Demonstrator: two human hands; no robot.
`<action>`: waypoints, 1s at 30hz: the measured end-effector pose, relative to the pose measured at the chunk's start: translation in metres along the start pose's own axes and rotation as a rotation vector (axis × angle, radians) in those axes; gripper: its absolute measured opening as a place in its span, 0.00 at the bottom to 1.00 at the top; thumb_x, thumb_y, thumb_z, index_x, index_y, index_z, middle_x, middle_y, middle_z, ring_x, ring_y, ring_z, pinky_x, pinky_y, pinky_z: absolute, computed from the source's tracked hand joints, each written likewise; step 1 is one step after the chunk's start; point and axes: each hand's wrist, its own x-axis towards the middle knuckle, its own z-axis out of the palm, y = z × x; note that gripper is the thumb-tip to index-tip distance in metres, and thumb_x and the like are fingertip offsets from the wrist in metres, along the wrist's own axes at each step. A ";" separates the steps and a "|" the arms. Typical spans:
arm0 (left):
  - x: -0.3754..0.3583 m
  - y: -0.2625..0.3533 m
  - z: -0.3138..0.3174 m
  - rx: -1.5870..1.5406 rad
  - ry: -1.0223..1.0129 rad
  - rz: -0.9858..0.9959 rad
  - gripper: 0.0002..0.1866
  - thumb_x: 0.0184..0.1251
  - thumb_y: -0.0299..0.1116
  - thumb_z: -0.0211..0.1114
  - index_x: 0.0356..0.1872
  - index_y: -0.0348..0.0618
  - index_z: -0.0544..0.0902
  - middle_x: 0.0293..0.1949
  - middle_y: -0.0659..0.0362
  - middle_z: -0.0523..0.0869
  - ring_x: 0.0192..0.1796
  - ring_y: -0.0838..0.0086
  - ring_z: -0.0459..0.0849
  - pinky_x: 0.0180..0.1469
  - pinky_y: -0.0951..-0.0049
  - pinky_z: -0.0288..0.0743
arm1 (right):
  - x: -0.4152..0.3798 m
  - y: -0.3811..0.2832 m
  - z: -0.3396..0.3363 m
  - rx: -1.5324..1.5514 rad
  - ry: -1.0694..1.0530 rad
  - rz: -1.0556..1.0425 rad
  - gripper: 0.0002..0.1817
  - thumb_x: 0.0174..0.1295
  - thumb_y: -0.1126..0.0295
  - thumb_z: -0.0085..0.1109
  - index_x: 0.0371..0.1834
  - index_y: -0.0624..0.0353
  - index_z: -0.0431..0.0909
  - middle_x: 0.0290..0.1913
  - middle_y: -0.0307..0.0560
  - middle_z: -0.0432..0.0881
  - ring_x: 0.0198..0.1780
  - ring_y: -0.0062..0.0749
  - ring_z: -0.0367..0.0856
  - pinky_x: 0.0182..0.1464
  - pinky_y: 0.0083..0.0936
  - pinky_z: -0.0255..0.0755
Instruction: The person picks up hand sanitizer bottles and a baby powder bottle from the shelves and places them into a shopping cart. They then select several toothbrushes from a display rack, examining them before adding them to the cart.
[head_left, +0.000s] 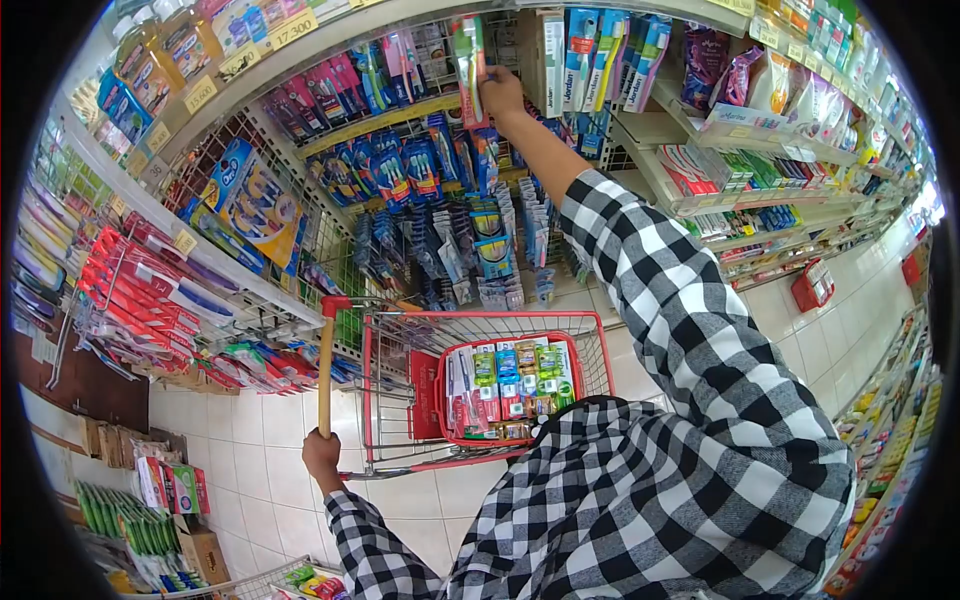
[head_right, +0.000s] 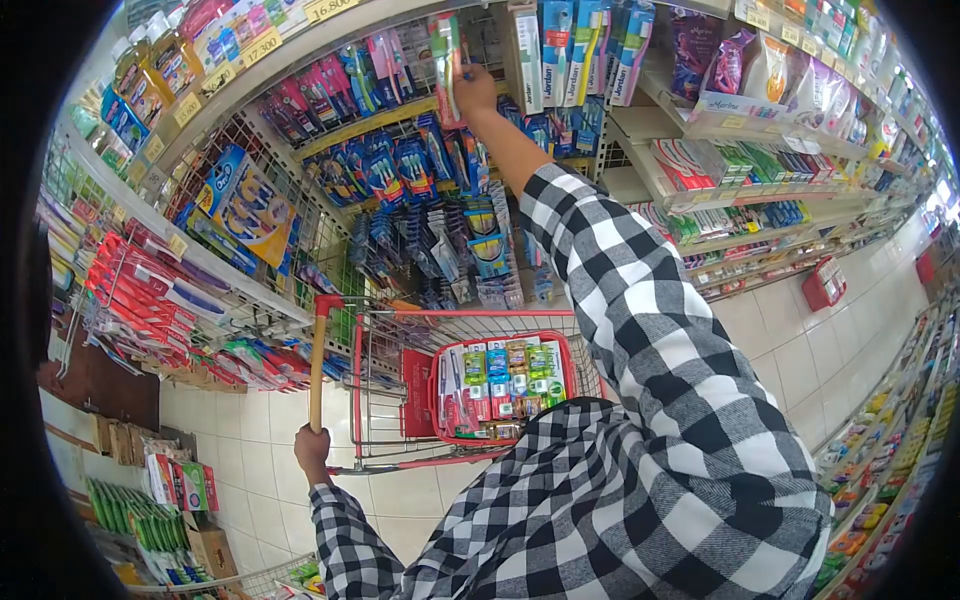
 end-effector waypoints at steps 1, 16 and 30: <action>0.001 0.000 -0.001 -0.005 -0.008 -0.002 0.15 0.53 0.38 0.60 0.37 0.40 0.85 0.34 0.42 0.86 0.40 0.46 0.85 0.44 0.51 0.79 | 0.006 0.007 0.007 0.063 0.080 -0.012 0.08 0.65 0.71 0.56 0.44 0.61 0.79 0.24 0.41 0.80 0.20 0.22 0.73 0.21 0.25 0.63; 0.000 -0.004 0.004 -0.013 0.028 0.003 0.14 0.52 0.38 0.61 0.34 0.39 0.85 0.33 0.41 0.86 0.38 0.45 0.85 0.43 0.51 0.79 | 0.012 0.025 0.015 0.223 0.008 0.013 0.07 0.68 0.71 0.54 0.45 0.61 0.76 0.23 0.38 0.77 0.19 0.20 0.70 0.19 0.22 0.61; -0.001 -0.002 0.002 -0.009 0.011 -0.009 0.14 0.52 0.38 0.61 0.34 0.38 0.84 0.33 0.42 0.86 0.37 0.45 0.85 0.42 0.51 0.80 | 0.044 0.047 0.006 0.260 0.091 0.089 0.08 0.65 0.71 0.55 0.45 0.58 0.80 0.34 0.38 0.81 0.32 0.20 0.76 0.34 0.22 0.71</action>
